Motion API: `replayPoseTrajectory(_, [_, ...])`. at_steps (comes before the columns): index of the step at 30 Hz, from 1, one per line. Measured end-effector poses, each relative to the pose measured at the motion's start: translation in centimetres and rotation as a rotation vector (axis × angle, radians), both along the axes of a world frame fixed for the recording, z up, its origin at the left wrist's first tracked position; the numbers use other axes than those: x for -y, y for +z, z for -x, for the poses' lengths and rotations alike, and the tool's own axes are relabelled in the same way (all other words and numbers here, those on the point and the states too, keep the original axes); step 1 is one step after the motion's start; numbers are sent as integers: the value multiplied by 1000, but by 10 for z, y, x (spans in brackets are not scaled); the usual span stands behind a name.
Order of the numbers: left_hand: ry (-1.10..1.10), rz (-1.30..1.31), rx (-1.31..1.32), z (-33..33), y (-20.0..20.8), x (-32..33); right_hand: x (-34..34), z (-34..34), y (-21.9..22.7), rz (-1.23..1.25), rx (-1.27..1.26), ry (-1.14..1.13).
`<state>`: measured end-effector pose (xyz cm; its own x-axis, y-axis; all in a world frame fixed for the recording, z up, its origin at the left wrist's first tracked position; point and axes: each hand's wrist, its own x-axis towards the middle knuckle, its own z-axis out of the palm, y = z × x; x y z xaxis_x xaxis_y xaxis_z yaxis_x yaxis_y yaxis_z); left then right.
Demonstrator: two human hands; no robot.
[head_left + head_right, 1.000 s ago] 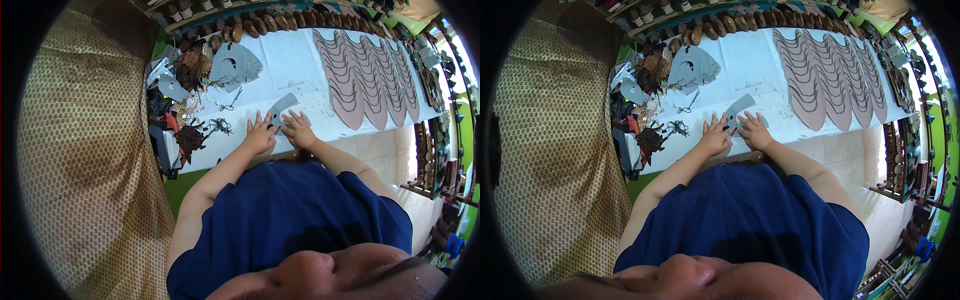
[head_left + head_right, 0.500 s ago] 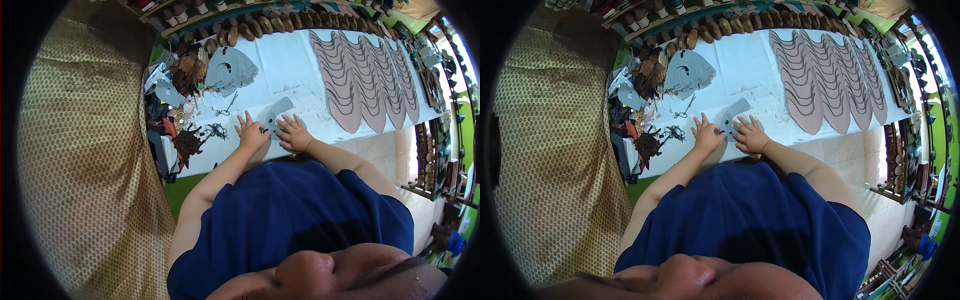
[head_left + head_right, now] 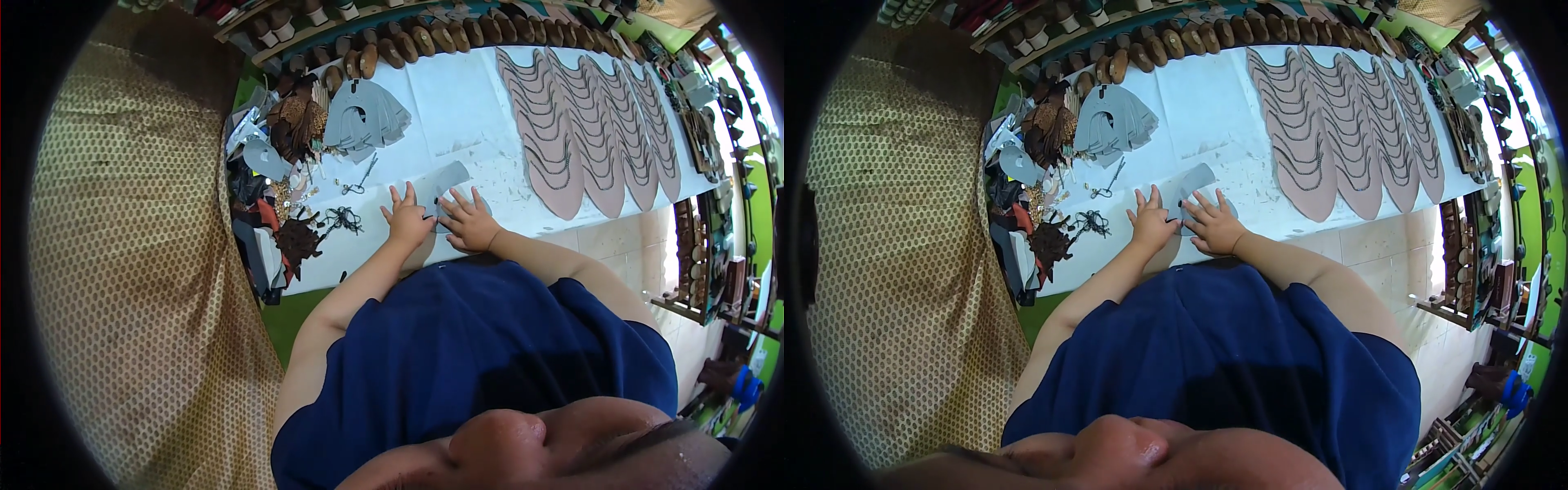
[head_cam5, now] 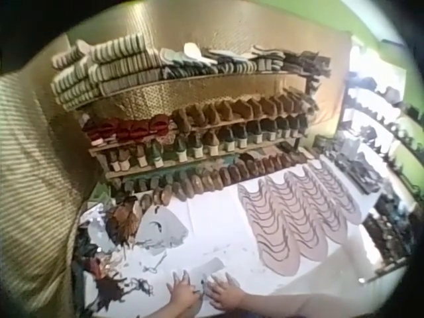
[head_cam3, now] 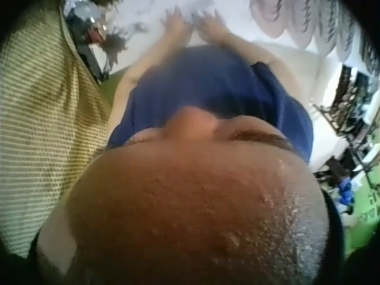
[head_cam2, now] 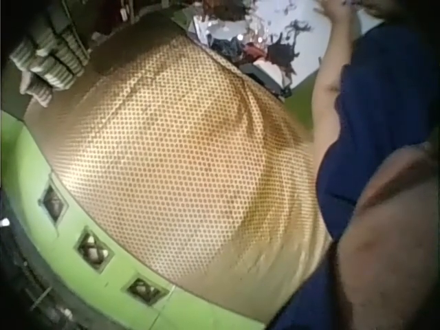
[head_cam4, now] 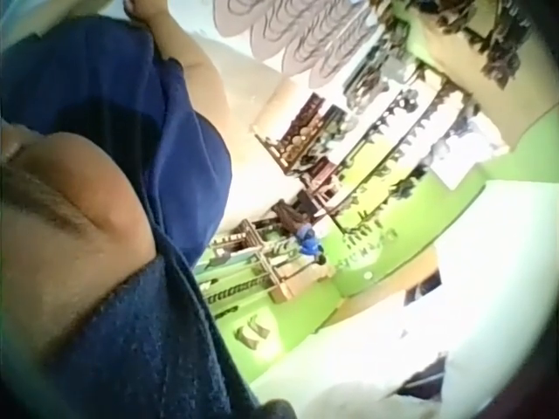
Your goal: Organizing and arranging cut-out shoe upper components on a workspace.
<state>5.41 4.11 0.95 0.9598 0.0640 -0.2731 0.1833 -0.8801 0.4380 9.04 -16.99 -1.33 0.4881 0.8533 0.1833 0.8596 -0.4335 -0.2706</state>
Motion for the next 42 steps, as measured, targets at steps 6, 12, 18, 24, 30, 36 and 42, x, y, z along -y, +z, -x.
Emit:
replayPoseTrajectory(6, [-121,6,20,-1,7,3,0,-3,-2,10,3,7])
replayPoseTrajectory(12, [-114,65,-93,-5,10,-4,6,-3,-8,-100,-24,-13])
replayPoseTrajectory(18, [-48,-11,15,-1,8,1,9,-4,-12,-219,-33,-9])
replayPoseTrajectory(24, [-48,-25,70,-2,17,13,9,-5,-9,-173,-50,-41])
replayPoseTrajectory(30, [17,-60,-56,-8,9,17,8,-4,-16,-248,-29,-64])
replayPoseTrajectory(36, [-81,-102,-24,-4,-7,23,8,-5,-18,-270,-13,-63])
replayPoseTrajectory(42, [-89,-137,11,-3,-13,21,9,-4,-17,-252,-38,-66])
